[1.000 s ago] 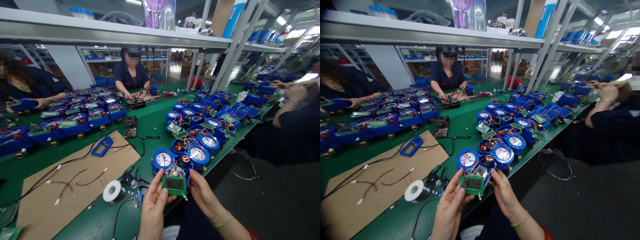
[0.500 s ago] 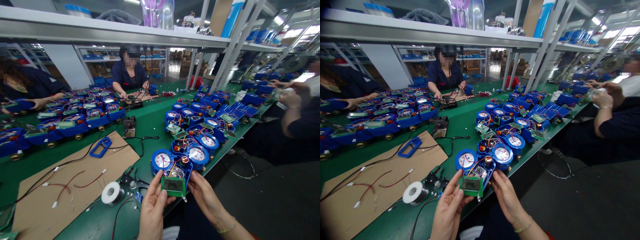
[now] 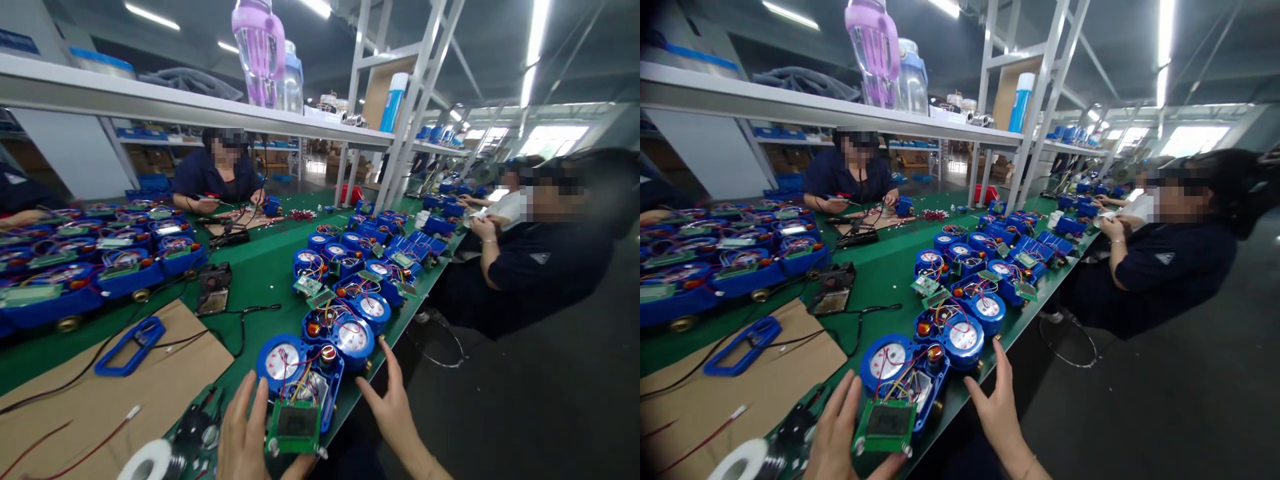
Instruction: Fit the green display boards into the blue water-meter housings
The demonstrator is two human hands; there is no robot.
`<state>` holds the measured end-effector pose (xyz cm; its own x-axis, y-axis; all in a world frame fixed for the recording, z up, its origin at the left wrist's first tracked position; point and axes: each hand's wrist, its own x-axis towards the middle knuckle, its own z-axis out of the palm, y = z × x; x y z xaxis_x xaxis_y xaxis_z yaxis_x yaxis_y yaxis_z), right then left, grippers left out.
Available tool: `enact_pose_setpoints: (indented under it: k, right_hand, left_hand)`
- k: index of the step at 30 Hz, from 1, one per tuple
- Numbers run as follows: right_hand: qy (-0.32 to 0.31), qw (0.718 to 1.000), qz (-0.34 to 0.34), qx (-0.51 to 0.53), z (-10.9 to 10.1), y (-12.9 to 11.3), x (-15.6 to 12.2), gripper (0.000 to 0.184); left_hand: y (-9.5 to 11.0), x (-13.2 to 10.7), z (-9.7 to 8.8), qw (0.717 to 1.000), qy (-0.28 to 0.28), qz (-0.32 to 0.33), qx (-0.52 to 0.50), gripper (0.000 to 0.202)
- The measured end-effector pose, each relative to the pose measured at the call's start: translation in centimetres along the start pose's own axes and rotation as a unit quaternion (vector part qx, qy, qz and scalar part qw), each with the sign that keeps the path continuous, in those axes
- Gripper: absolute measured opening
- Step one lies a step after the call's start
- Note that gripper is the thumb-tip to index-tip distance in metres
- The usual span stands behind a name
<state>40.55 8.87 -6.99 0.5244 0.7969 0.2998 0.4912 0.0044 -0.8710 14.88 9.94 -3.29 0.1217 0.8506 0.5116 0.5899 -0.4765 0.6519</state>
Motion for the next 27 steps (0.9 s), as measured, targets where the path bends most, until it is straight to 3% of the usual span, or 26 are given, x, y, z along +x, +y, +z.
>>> enact_pose_setpoints:
  k: [3,7,13,17,23,25,27]
  right_hand:
    - [-0.064,0.998,0.016,-0.015,0.8,1.4,1.3,0.075]
    - [-0.049,0.998,0.026,-0.012,1.7,2.4,1.9,0.064]
    - [-0.054,0.999,-0.006,-0.002,1.3,1.7,2.8,0.058]
    - [-0.062,0.997,-0.042,-0.012,1.2,2.3,2.3,0.073]
    - [-0.026,0.979,-0.166,-0.111,1.0,4.7,-0.1,0.088]
    - [-0.033,0.974,-0.192,-0.115,0.9,4.8,-0.4,0.089]
    - [-0.040,0.974,-0.194,-0.112,0.8,4.6,-0.5,0.089]
  left_hand:
    - [0.0,0.7,0.9,0.997,-0.029,0.038,0.058,0.095]
    - [0.4,0.9,1.7,0.998,-0.051,0.026,0.039,0.095]
    - [1.5,0.5,2.0,0.997,-0.067,-0.041,-0.015,0.101]
    - [2.0,0.3,0.7,0.992,-0.082,-0.081,-0.060,0.102]
    - [1.9,-1.7,-2.6,0.986,-0.097,-0.119,-0.070,0.103]
    - [2.2,-2.5,-3.8,0.987,-0.071,-0.120,-0.077,0.094]
    - [2.6,-3.7,-5.3,0.989,-0.047,-0.105,-0.094,0.069]
